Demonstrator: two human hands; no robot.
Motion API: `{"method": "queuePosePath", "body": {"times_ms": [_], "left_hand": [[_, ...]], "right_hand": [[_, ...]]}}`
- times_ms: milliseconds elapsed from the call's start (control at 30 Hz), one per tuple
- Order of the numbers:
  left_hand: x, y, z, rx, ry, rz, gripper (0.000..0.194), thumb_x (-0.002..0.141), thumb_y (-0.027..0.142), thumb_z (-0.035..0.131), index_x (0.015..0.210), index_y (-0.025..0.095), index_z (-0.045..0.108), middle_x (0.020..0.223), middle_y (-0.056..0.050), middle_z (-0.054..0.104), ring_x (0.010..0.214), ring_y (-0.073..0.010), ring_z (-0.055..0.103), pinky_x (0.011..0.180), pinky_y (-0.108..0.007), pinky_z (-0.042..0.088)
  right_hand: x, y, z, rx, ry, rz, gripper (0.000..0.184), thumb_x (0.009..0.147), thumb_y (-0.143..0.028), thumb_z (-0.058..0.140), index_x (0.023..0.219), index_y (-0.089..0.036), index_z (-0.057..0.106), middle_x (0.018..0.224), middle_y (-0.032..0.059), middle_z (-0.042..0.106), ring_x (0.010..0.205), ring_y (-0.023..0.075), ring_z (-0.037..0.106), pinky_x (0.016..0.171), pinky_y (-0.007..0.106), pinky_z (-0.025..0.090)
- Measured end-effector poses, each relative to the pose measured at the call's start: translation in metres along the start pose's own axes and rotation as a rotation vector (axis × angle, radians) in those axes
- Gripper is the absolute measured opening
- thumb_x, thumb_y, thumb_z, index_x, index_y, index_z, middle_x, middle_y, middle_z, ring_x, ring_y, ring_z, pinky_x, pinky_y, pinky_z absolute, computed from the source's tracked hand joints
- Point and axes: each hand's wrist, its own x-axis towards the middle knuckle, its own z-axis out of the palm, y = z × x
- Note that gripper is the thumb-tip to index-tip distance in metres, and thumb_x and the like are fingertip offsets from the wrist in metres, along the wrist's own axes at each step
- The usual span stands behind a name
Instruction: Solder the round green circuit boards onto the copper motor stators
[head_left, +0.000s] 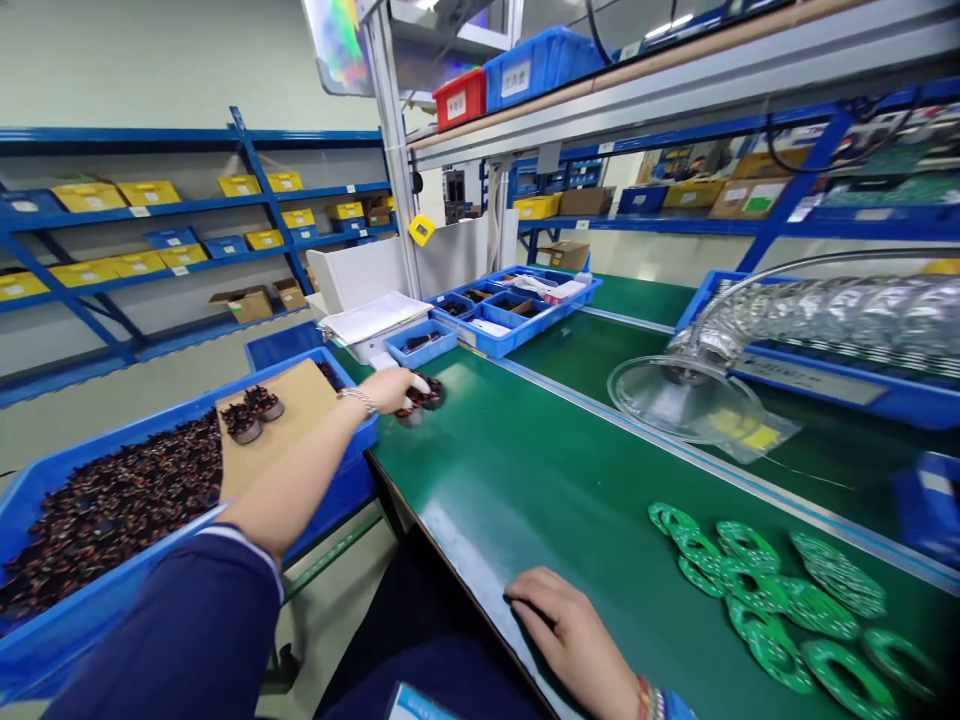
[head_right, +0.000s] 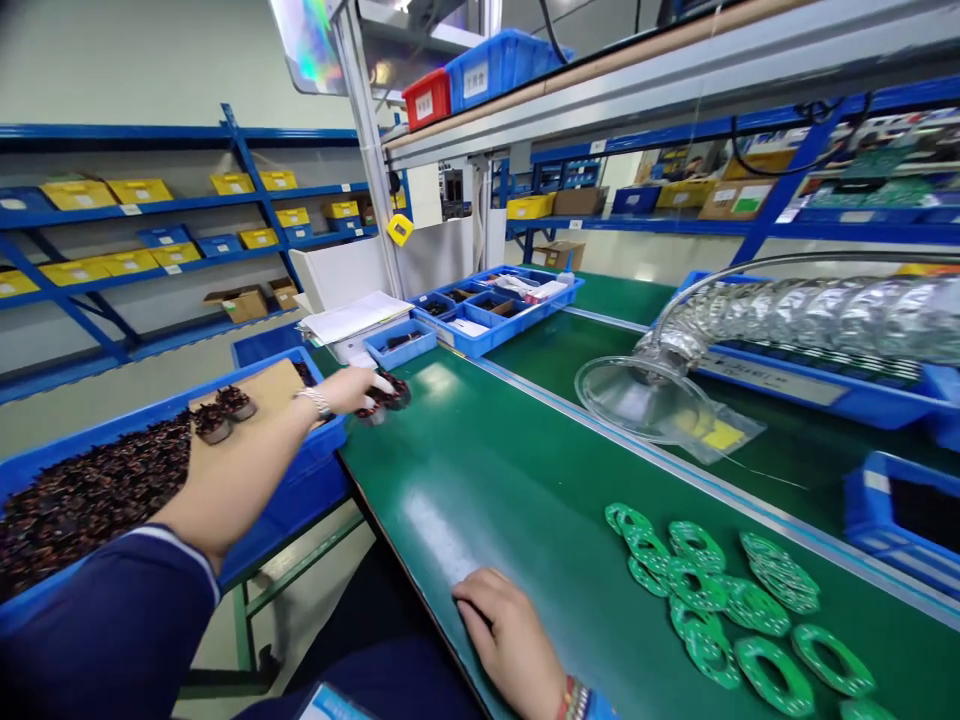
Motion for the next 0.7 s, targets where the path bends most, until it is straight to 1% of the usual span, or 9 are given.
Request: {"method": "queuePosePath", "body": {"times_ms": [67, 133, 200, 300, 400, 500, 567, 633, 700], "left_hand": [[0.035, 0.046, 0.015, 0.006, -0.05, 0.118, 0.046, 0.066, 0.014, 0.059, 0.107, 0.034, 0.061, 0.103, 0.001, 0.065, 0.093, -0.0184, 0.059, 0.081, -0.023, 0.044], [0.066, 0.09, 0.028, 0.014, -0.076, 0.206, 0.046, 0.066, 0.014, 0.058, 0.107, 0.034, 0.061, 0.103, -0.001, 0.064, 0.091, -0.0193, 0.06, 0.077, -0.024, 0.045], [0.092, 0.127, 0.036, 0.019, -0.082, 0.269, 0.046, 0.067, 0.014, 0.058, 0.108, 0.034, 0.061, 0.104, -0.003, 0.064, 0.091, -0.0208, 0.06, 0.077, -0.026, 0.046], [0.121, 0.169, 0.045, 0.027, -0.079, 0.329, 0.047, 0.07, 0.015, 0.057, 0.112, 0.035, 0.058, 0.11, -0.005, 0.06, 0.094, -0.0227, 0.058, 0.078, -0.03, 0.046], [0.138, 0.197, 0.053, 0.051, -0.093, 0.361, 0.045, 0.071, 0.016, 0.058, 0.113, 0.031, 0.057, 0.114, -0.008, 0.057, 0.096, -0.0245, 0.058, 0.079, -0.034, 0.047], [0.136, 0.212, 0.057, 0.069, -0.112, 0.383, 0.042, 0.071, 0.02, 0.06, 0.111, 0.03, 0.059, 0.113, -0.008, 0.058, 0.096, -0.0248, 0.058, 0.081, -0.035, 0.047], [0.126, 0.209, 0.054, 0.058, -0.094, 0.391, 0.049, 0.073, 0.024, 0.059, 0.12, 0.035, 0.05, 0.121, -0.005, 0.053, 0.1, -0.0227, 0.057, 0.084, -0.032, 0.045], [0.113, 0.191, 0.046, 0.038, -0.044, 0.37, 0.058, 0.077, 0.03, 0.054, 0.13, 0.038, 0.034, 0.135, 0.0, 0.041, 0.108, -0.0195, 0.052, 0.088, -0.028, 0.042], [0.096, 0.155, 0.035, 0.028, 0.02, 0.285, 0.058, 0.081, 0.037, 0.048, 0.134, 0.038, 0.025, 0.142, 0.004, 0.03, 0.116, -0.0171, 0.045, 0.094, -0.026, 0.038]], "right_hand": [[0.0, 0.0, -0.002, -0.011, -0.006, -0.016, 0.02, 0.088, -0.019, 0.042, 0.091, -0.019, 0.062, 0.084, 0.0054, 0.062, 0.08, 0.0156, 0.055, 0.075, 0.027, 0.043], [0.001, 0.0, -0.002, -0.026, -0.009, -0.032, 0.019, 0.086, -0.017, 0.044, 0.092, -0.018, 0.062, 0.084, 0.0056, 0.062, 0.081, 0.0159, 0.055, 0.075, 0.027, 0.043], [0.002, 0.002, -0.003, -0.034, -0.003, -0.034, 0.017, 0.084, -0.016, 0.047, 0.092, -0.018, 0.062, 0.084, 0.0057, 0.062, 0.082, 0.0161, 0.054, 0.076, 0.027, 0.043], [0.003, 0.004, -0.004, -0.019, 0.013, -0.042, 0.018, 0.083, -0.014, 0.048, 0.092, -0.018, 0.062, 0.085, 0.0052, 0.063, 0.083, 0.0153, 0.054, 0.077, 0.026, 0.043], [0.004, 0.003, -0.006, 0.004, 0.016, -0.06, 0.019, 0.082, -0.012, 0.047, 0.092, -0.017, 0.063, 0.085, 0.0047, 0.063, 0.082, 0.0141, 0.055, 0.078, 0.025, 0.044], [0.003, 0.001, -0.007, 0.009, 0.001, -0.06, 0.02, 0.083, -0.013, 0.047, 0.094, -0.018, 0.062, 0.085, 0.0046, 0.063, 0.083, 0.0144, 0.055, 0.078, 0.025, 0.044], [0.001, 0.0, -0.008, 0.009, -0.011, -0.049, 0.02, 0.085, -0.015, 0.045, 0.095, -0.019, 0.062, 0.087, 0.0048, 0.063, 0.084, 0.0148, 0.056, 0.078, 0.025, 0.045], [-0.001, 0.002, -0.008, 0.004, -0.02, -0.056, 0.02, 0.087, -0.018, 0.042, 0.095, -0.02, 0.061, 0.088, 0.0051, 0.062, 0.083, 0.0146, 0.057, 0.077, 0.025, 0.046], [-0.001, 0.007, -0.007, -0.007, -0.031, -0.097, 0.02, 0.088, -0.021, 0.042, 0.095, -0.02, 0.06, 0.087, 0.0052, 0.063, 0.082, 0.0139, 0.059, 0.076, 0.023, 0.048]]}}
